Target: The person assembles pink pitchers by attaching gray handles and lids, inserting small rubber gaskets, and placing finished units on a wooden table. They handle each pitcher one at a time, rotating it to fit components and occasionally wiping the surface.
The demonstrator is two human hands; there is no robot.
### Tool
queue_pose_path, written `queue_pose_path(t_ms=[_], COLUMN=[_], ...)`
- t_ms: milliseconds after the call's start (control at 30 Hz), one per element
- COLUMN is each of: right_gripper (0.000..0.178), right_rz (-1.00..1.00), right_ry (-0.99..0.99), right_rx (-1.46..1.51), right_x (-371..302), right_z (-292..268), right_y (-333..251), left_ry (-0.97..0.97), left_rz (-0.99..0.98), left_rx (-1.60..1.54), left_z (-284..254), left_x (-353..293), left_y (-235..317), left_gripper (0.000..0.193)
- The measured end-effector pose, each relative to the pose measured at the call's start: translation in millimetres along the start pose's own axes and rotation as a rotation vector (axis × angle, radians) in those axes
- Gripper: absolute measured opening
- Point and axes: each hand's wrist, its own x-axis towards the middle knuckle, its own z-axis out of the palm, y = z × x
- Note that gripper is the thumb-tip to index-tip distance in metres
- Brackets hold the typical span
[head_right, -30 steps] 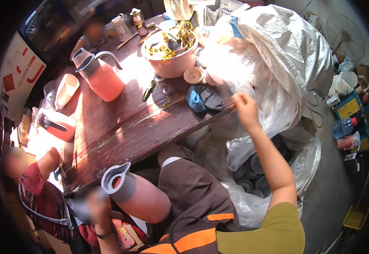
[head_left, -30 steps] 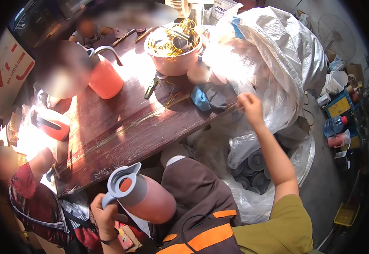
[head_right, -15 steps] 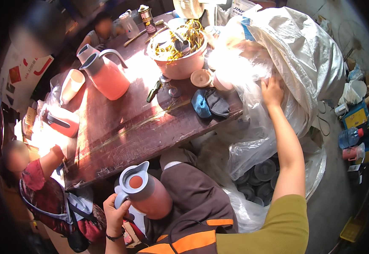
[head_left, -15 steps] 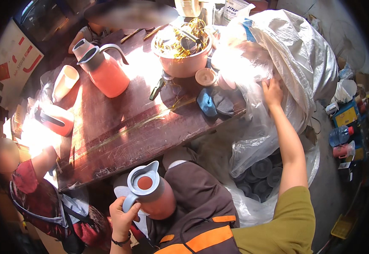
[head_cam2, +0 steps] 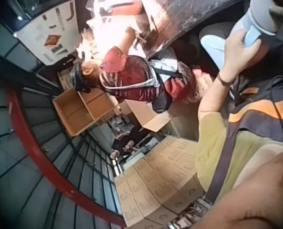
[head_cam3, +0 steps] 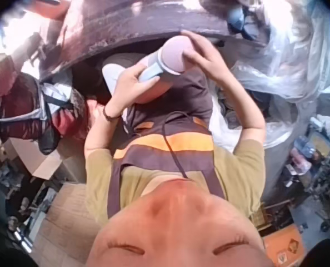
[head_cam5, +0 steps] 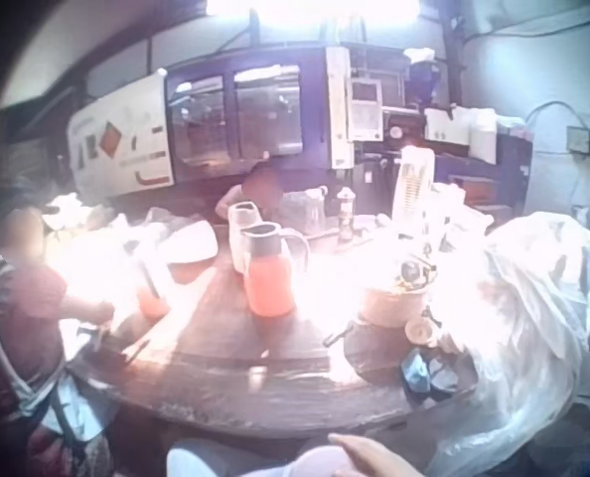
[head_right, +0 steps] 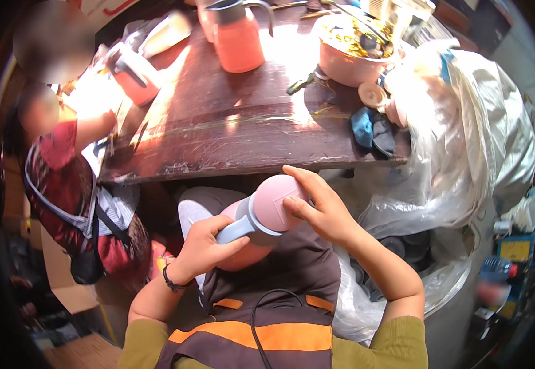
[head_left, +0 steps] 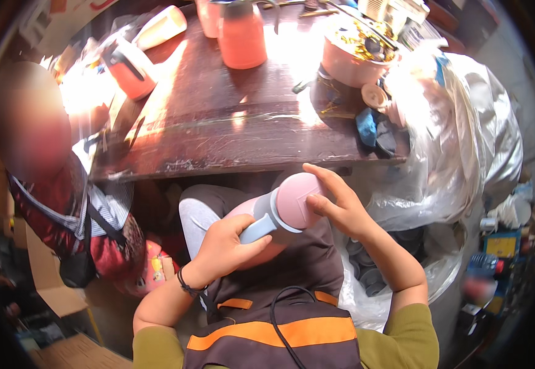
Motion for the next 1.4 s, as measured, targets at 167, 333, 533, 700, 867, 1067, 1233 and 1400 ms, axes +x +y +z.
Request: queue_pose_path(t_ms=[167, 333, 533, 700, 867, 1067, 1233, 1400], right_gripper=[0.095, 0.094, 0.072, 0.069, 0.067, 0.063, 0.051, 0.043], right_rz=[-0.151, -0.414, -0.883, -0.8, 0.162, 0.045, 0.057, -0.888], right_ry=[0.027, 0.036, -0.266, -0.334, -0.051, -0.058, 0.219, 0.16], right_rx=[-0.562, -0.524, -0.382, -0.31, -0.085, -0.223, 0.012, -0.399], right_x=[-0.7, 4.7, 11.9, 0.5, -13.0, -24.5, -11.7, -2.9], right_z=[32.8, 47.1, 37.2, 49.0, 70.3, 60.7, 82.0, 74.9], right_y=[-29.0, -14.3, -8.8, 1.0, 31.6, 5.7, 6.4, -9.4], left_ry=[0.11, 0.08, -0.242, -0.334, -0.13, 0.06, 0.197, -0.099], left_rz=[0.061, 0.099, 0.208, 0.066, 0.061, 0.267, 0.358, 0.427], left_rx=[0.004, 0.022, -0.238, -0.219, 0.178, 0.198, 0.374, 0.062], left_z=[4.0, -7.3, -36.7, -29.6, 35.8, 1.6, -0.5, -71.0], left_x=[-12.5, -16.3, -5.9, -5.4, -40.0, -14.3, -7.7, 27.5], left_y=[-10.4, -16.9, -34.8, -45.4, -28.9, -27.3, -14.2, -20.5], left_gripper=[0.026, 0.024, 0.027, 0.029, 0.033, 0.021, 0.028, 0.025])
